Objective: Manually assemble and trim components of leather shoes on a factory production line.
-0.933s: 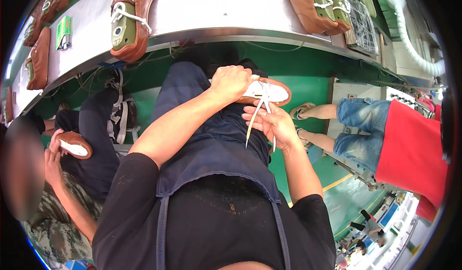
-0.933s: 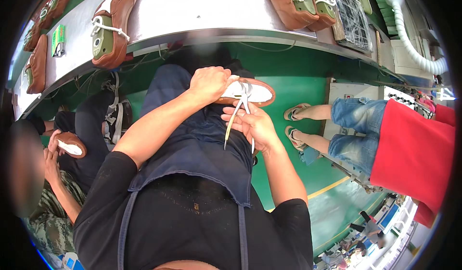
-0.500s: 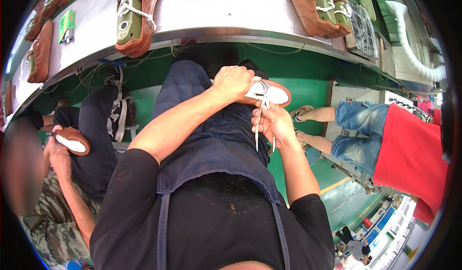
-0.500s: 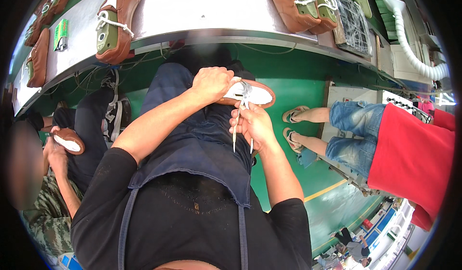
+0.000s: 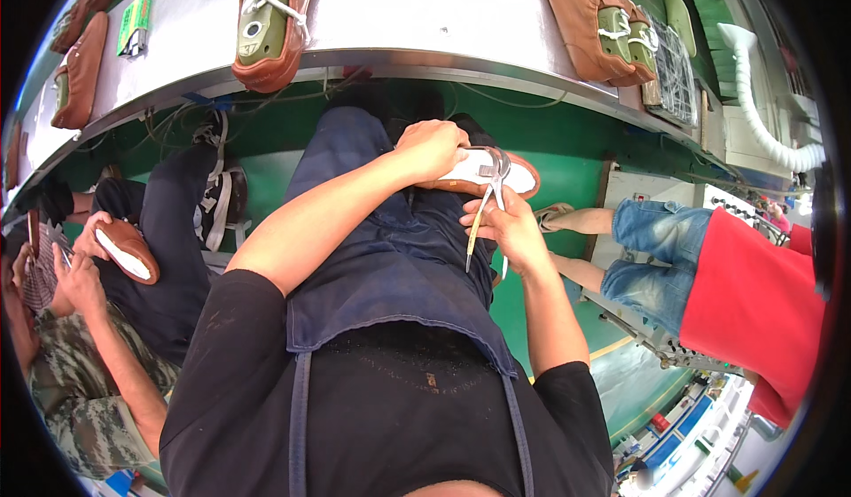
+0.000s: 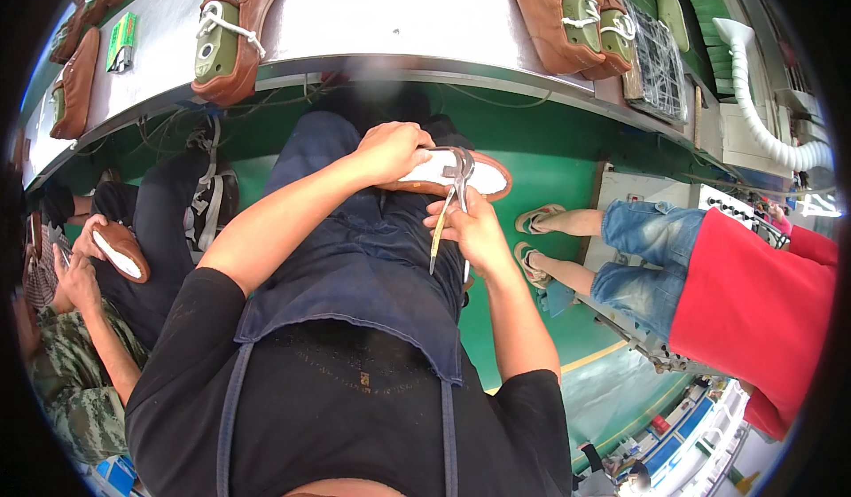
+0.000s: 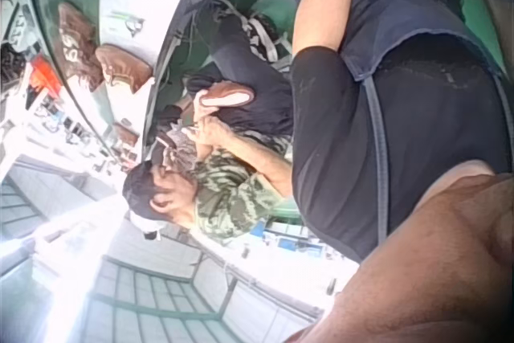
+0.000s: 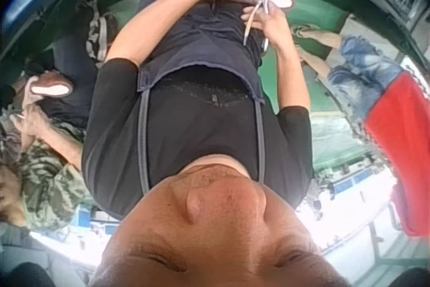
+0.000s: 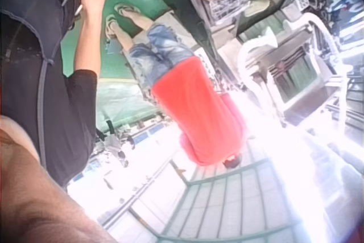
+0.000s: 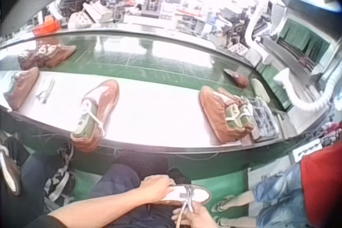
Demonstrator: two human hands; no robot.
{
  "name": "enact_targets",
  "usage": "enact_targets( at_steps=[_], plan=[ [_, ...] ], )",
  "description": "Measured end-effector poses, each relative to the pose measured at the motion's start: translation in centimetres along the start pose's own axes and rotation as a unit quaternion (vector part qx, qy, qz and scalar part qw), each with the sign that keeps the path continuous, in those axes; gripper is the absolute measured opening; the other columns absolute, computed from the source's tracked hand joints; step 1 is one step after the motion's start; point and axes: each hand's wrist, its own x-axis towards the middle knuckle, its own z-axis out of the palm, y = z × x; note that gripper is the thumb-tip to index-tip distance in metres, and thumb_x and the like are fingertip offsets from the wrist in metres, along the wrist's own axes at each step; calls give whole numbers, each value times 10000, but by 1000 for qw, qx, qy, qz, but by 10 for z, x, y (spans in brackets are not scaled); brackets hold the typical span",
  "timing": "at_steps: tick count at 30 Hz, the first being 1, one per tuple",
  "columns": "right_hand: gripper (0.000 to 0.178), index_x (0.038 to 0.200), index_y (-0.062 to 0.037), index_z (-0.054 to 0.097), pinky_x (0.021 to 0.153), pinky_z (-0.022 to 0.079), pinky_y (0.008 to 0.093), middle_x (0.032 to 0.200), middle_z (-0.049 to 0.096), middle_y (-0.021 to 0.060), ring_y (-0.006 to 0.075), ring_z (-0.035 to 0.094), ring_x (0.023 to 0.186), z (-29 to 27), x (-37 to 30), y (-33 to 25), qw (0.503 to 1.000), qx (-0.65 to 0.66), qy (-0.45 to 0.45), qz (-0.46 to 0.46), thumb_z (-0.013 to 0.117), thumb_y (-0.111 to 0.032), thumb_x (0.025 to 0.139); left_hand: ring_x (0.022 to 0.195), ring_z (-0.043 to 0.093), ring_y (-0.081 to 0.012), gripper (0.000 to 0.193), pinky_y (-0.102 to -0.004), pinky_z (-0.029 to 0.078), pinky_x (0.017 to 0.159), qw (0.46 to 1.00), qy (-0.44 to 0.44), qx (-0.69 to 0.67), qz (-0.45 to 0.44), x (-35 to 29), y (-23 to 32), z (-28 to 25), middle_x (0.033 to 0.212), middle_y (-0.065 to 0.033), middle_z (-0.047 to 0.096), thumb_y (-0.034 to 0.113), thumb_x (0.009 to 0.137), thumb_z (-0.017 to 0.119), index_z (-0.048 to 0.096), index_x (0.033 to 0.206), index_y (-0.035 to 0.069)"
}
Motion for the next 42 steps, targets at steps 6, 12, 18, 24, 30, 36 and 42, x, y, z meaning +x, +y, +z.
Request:
enact_targets(
  at_steps=[6,12,18,24,30,36,42],
  plan=[
    [433,1422,47,492,949,599,383,1206,682,187,282,732,1079,-15,-7,-33,997,-37,-46,47,501,3,991,1041,732,-363,282,-480,560,928,999,-6,-28,-35,0,2,-3,1043,-171,778,267,910,739,807,1112,83],
    [450,1460,52,483,974,597,389,1223,668,192,284,727,1092,-14,-10,-45,992,-69,-79,77,480,-4,1013,1001,742,-366,265,-477,567,907,999,15,-33,-30,-1,2,-1,999,-169,782,267,902,747,817,1088,93],
    [351,1352,16,545,890,624,414,1116,682,162,291,747,968,-15,15,-60,984,-30,-104,140,539,0,1001,1001,743,-361,268,-476,567,905,999,6,-25,-27,-3,5,-3,1005,-166,782,270,899,750,817,1097,102],
    [198,1246,-18,567,587,604,372,883,595,57,189,654,667,-10,13,-68,969,-171,-64,168,504,-106,1080,1036,730,-356,273,-474,562,916,999,-9,-20,-32,-1,4,-2,1039,-153,779,267,909,743,808,1115,100],
    [188,1155,18,517,539,546,338,813,587,45,149,607,622,10,0,-45,955,-287,3,70,467,-158,1113,1026,709,-353,346,-497,552,904,996,60,40,50,-7,6,7,1063,-147,737,269,855,767,774,1131,60],
    [167,1100,22,513,540,534,342,797,610,63,153,617,617,16,-5,-17,943,-328,57,-2,470,-139,1104,1112,649,-296,739,-447,484,925,978,87,157,111,-33,26,30,1163,-123,655,247,690,903,568,1306,14],
    [157,1195,23,537,638,592,353,882,652,77,178,681,704,-23,-7,-41,956,-278,-82,44,472,-66,1083,1134,632,-267,719,-418,453,943,965,124,174,150,-38,18,35,1169,-95,648,279,701,914,567,1281,36]
  ],
)
